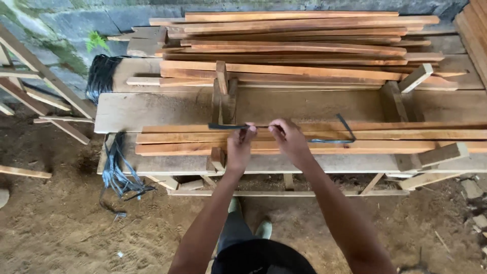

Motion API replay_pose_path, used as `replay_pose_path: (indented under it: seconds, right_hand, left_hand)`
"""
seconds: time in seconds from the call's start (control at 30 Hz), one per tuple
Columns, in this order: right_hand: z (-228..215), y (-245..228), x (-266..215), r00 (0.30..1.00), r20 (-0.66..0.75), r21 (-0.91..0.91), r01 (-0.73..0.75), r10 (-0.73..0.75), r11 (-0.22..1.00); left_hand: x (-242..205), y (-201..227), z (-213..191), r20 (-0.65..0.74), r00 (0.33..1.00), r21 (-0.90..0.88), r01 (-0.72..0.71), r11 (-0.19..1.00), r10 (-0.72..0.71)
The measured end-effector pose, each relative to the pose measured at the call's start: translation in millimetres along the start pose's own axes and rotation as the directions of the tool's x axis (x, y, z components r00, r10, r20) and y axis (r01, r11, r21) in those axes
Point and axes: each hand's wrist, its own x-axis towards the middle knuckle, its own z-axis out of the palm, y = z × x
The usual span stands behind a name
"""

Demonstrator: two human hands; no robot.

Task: Organizing thin wooden slats on a workbench and securing them into bundles using rubber straps.

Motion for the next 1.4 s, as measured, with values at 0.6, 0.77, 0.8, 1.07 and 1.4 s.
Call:
replay_pose_path:
  seconds: [0.6,0.77,0.8,1.07,1.4]
  right_hand:
    - [-9.3,75.9,22.6,0.986,-0.096,-0.367,0.089,-0.133,0.926]
    - [-13.6,127.6,49.3,0.987,-0.158,-0.439,-0.045,-0.028,0.898]
    - [-12.9,135.3,56.1,0.984,-0.179,-0.456,-0.084,0.001,0.886]
    - [-25.3,152.0,120.1,0.999,0.042,-0.549,0.041,-0.022,0.835]
    - [6.3,236.7,206.4,0.962,0.272,-0.731,0.202,0.007,0.652]
  left_hand:
    - [1.3,-29.8,-19.8,-0.075,0.996,0.033,-0.042,0.999,0.044]
    - [-18.2,-36.5,-16.9,-0.096,0.995,0.012,-0.017,1.000,0.018]
    - [-24.6,-42.7,-18.3,-0.099,0.995,-0.041,0.000,0.999,-0.004]
    - [-55.2,-114.7,-60.2,0.353,0.852,0.457,0.204,0.866,-0.387]
    - [-53.0,-226.6,-87.9,0.258,0.807,0.669,0.248,0.701,-0.531]
